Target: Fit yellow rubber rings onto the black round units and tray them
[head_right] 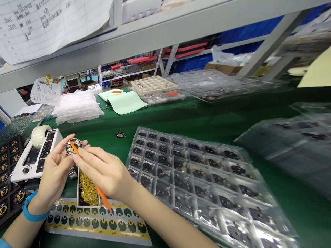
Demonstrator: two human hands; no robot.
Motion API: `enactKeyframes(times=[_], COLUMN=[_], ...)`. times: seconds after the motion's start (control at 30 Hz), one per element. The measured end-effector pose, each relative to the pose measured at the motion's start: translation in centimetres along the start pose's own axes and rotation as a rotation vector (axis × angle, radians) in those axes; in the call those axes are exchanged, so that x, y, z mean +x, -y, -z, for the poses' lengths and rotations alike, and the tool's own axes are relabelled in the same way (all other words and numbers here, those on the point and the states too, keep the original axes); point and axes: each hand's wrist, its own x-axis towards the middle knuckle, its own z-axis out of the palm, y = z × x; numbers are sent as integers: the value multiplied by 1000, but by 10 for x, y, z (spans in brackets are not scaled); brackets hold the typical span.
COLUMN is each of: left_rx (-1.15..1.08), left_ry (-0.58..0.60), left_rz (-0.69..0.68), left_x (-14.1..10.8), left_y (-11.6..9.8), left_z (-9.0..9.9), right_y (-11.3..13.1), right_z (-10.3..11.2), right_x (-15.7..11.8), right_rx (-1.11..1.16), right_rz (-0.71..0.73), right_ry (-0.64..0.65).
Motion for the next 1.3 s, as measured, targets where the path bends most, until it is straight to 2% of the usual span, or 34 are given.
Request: enactKeyframes(times=[0.07,0.13,0.2,0.33,0.4,0.5,0.6,0.7,0.8,0.87,1.03,1.1,1.3], left_rx=[12,22,25,43,84,162,218,268,321,340,423,451,429], left_ry=[2,-2,-11,3,8,0,-2,11,-10,-36,-120,-119,-73], left_rz=[16,19,17,20,-1,-62,-98,-115,-139,-159,-222,-241,-211], left_x=[3,7,10,14,14,13,11,10,10,11,13,12,3], left_y=[-2,-2,-1,2,4,5,4,3,6,8,10,9,17], left_z=[3,6,9,12,12,13,13,13,12,11,7,4,-3], right_y=[-3,-4,-4,-2,-3,-6,-10,-12,-7,-1,8,7,2], right_z=[1,3,6,14,17,19,18,18,18,16,3,-4,-14], right_x=[0,1,3,7,9,9,8,7,7,6,0,-4,-13], right_rx=[-62,-45,49,284,380,510,512,547,624,579,319,226,24], right_rz=[63,52,-65,-456,-605,-753,-818,-845,-872,-855,-560,-502,-482], right_ry=[65,63,18,-153,-222,-282,-310,-270,-169,-110,50,58,-26])
